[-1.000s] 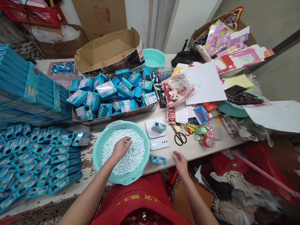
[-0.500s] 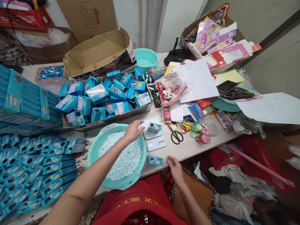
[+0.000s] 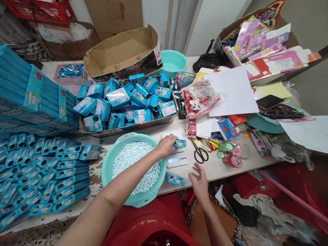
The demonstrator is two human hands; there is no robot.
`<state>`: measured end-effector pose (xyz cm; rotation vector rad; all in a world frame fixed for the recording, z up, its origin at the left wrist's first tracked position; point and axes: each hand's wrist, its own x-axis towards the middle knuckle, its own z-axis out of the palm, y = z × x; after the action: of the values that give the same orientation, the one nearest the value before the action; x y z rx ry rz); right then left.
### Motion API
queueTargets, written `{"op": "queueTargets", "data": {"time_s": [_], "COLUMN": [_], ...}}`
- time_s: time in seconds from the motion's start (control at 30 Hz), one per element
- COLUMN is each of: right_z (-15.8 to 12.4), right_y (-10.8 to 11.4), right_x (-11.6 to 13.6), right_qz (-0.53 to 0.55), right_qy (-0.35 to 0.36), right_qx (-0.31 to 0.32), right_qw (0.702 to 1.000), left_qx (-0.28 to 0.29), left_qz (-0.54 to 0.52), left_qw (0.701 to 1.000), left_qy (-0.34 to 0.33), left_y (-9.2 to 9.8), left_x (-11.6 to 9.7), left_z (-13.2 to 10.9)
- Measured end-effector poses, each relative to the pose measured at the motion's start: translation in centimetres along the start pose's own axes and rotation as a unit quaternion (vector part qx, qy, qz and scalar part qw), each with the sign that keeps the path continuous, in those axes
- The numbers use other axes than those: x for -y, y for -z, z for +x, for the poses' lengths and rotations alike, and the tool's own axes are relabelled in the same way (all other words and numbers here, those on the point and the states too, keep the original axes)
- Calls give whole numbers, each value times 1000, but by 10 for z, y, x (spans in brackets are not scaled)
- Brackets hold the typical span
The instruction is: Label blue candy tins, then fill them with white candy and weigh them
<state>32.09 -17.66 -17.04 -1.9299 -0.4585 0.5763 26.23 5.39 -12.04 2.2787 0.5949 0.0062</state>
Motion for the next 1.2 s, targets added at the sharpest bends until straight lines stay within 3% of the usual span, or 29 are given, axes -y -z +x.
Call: {"op": "queueTargets", "data": {"time_s": [0.07, 0.1, 0.17, 0.2, 0.3, 0.33, 0.4, 0.47, 0.53, 0.7, 0.8, 0.87, 0.93, 1.03, 1.2], "right_z": [11, 17, 25, 27, 28, 27, 23, 19, 13, -1, -8, -12, -16, -20, -28], "right_y": [-2, -5, -12, -16, -29, -33, -43, -53, -63, -81, -90, -96, -102, -108, -117], "right_x": [34, 51, 79, 90, 107, 108, 107, 103, 100, 97, 93, 89, 86, 85, 90], "right_qz": [6, 4, -2, 0, 26, 36, 51, 63, 72, 66, 69, 73, 62, 36, 64], "right_qy": [67, 84, 67, 47, 12, 9, 5, -1, -2, 15, 13, 12, 24, 54, 47], "right_qx": [-5, 24, 101, 131, 147, 140, 142, 158, 169, 179, 200, 220, 234, 242, 264], "right_qw": [998, 996, 993, 990, 989, 989, 989, 985, 983, 982, 977, 973, 970, 968, 961], "left_qx": [-18, -21, -39, -60, -133, -128, -49, -9, -2, -14, -95, -162, -191, -172, -191], "left_qz": [-60, -97, -184, -221, -182, -103, 30, 63, 62, 56, -20, -86, -114, -109, -126], "left_qw": [997, 993, 979, 972, 967, 971, 964, 958, 958, 960, 969, 968, 969, 978, 973], "left_qy": [-45, -69, -76, -49, 118, 171, 259, 281, 279, 273, 229, 171, 110, 55, 36], "left_y": [7, 10, 16, 19, 25, 25, 21, 12, 3, 8, 28, 41, 50, 57, 59], "left_x": [-13, -19, -21, -15, 27, 45, 78, 99, 107, 97, 79, 61, 42, 24, 23], "left_z": [-22, -34, -56, -67, -97, -107, -126, -142, -153, -169, -176, -179, -179, -179, -182]}}
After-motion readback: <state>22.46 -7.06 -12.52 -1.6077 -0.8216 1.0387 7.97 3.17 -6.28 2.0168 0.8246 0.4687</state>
